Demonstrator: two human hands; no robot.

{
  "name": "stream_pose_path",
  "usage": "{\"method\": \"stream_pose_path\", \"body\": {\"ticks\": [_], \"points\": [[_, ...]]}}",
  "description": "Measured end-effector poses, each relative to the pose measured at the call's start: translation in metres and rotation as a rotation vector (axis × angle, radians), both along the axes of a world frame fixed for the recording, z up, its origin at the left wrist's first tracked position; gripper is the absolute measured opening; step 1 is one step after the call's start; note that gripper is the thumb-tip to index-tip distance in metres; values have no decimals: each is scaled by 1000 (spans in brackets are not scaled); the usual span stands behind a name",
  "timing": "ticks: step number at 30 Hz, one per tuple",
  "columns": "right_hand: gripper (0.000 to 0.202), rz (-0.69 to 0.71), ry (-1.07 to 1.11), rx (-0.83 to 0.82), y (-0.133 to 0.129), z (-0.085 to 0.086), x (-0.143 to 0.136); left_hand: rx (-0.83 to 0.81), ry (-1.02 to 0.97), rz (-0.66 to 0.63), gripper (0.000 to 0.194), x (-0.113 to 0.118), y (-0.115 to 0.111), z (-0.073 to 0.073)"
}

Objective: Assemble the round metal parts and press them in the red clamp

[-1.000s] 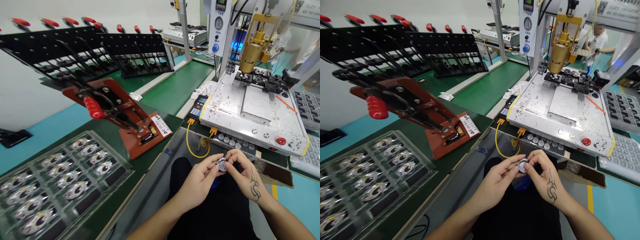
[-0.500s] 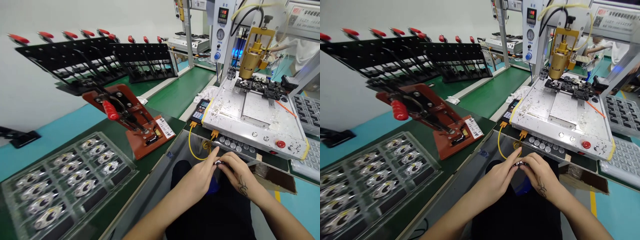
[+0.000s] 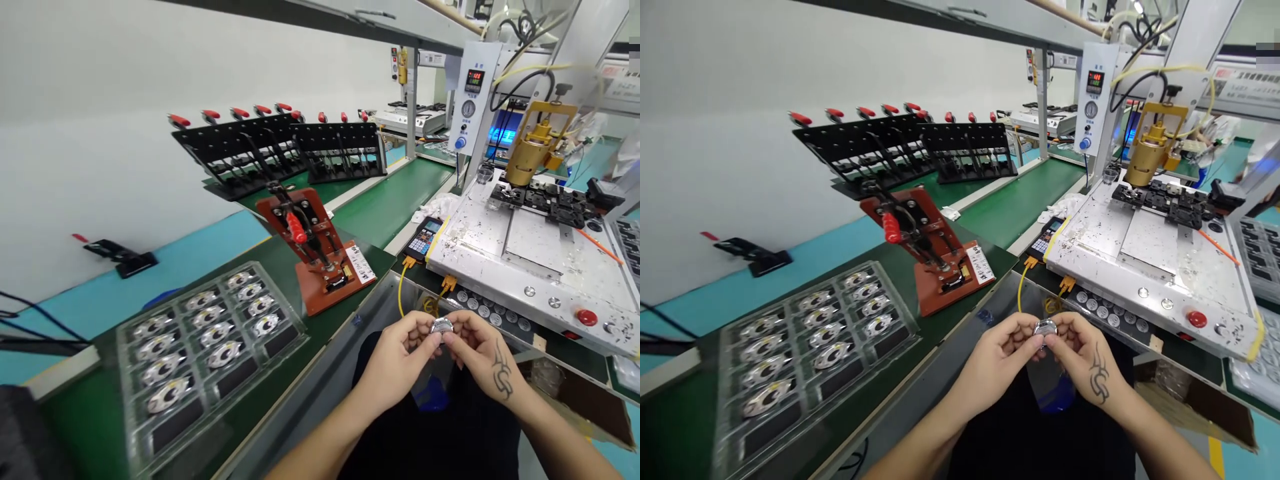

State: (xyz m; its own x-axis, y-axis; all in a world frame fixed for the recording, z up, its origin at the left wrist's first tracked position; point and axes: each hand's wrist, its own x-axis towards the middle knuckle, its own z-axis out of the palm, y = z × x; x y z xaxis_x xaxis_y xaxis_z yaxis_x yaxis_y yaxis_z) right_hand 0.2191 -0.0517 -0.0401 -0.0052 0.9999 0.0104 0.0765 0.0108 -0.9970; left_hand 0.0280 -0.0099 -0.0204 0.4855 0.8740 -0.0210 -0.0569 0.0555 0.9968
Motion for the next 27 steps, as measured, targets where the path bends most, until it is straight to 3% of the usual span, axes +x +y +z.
{"method": "stream_pose_path", "body": {"ticks": [7, 13, 16, 20, 21, 23, 25, 27], "points": [[46, 265, -431, 429, 18, 18, 13, 0, 25, 35, 26, -13, 2, 1], [46, 366, -784, 706, 29, 21, 10, 96, 137, 51, 18, -24, -1, 6], [46, 324, -808, 787, 41, 24, 8, 354, 252, 174, 21, -45, 13, 28], [38, 265, -685, 757, 65, 38, 1, 1013, 301, 644, 10, -88, 66, 75], [37, 251, -658, 753, 70, 42, -1, 1185, 321, 656, 17, -98, 82, 85], [36, 225, -621, 747, 78, 45, -4, 1424, 438, 512, 36, -112, 109, 97], [36, 206, -591, 733, 83, 45, -7, 1516, 569, 348, 51, -116, 125, 103], [36, 188, -553, 720, 86, 41, -9, 1502, 595, 307, 58, -112, 132, 111]]}}
